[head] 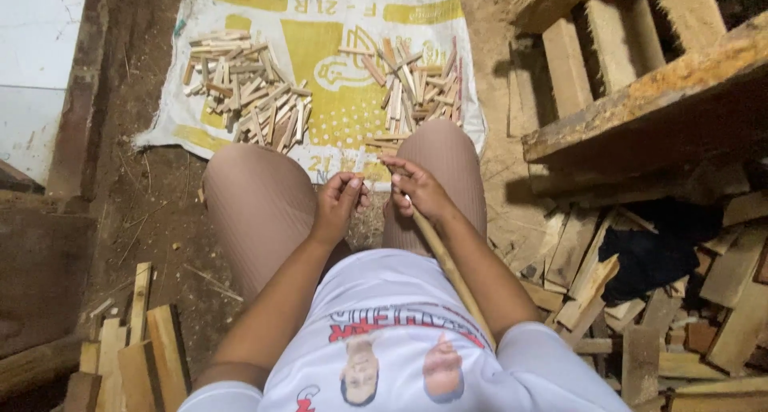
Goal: Trimming the edges of small wooden slats using a hand knife while sitting on the floor.
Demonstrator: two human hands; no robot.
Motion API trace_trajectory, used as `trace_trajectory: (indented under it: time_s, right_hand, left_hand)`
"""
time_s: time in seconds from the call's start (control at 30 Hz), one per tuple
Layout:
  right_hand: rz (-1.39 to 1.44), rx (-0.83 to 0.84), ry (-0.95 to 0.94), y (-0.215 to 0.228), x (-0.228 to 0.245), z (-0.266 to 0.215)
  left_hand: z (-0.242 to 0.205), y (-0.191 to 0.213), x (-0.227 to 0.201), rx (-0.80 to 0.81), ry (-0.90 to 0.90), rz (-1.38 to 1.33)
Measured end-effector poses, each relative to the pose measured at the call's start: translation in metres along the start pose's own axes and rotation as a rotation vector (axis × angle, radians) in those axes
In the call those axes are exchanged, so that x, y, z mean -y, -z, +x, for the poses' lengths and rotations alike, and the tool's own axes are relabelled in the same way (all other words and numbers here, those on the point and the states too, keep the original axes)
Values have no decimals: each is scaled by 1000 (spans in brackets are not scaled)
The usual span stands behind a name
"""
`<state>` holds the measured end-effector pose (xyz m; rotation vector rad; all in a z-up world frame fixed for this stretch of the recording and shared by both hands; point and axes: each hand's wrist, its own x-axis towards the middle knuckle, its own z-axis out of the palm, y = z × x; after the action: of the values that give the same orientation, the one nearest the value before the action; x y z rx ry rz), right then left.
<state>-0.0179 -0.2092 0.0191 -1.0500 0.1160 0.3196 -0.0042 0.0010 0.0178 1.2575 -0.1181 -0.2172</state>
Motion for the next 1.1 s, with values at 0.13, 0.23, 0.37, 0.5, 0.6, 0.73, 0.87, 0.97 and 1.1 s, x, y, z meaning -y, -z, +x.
trace_trajectory:
  time_s: [0.13,0.23,0.37,0.5,0.6,0.73,0.87,0.97,1.1]
  right_hand:
    - [54,48,-21,-27,2,-10]
    - [101,48,-3,-44,10,-11]
    - [100,102,-21,-51,7,-12]
    - [103,121,-33,-54,8,-15]
    - [120,133,-43,-57,10,-16]
    - [141,134,-50,-55,8,-14]
    - [69,91,-49,-51,6,-12]
    - [7,53,-39,-31,4,-2]
    - [-70,-52,-18,-8,10,-5]
  left_hand:
    - [-3,1,-1,18,-20,91]
    - [4,-1,-3,10,-28,52]
    - [4,5,9,-13,17,-4]
    - [3,10,18,-54,45,-30]
    - [5,8,16,-66,60,-67]
    - [4,10,18,-79,69,-87]
    - [3,5,15,-88,82,-189]
    - [-2,1,4,-63,95,-254]
    - [-9,-1,-8,-56,131,-351]
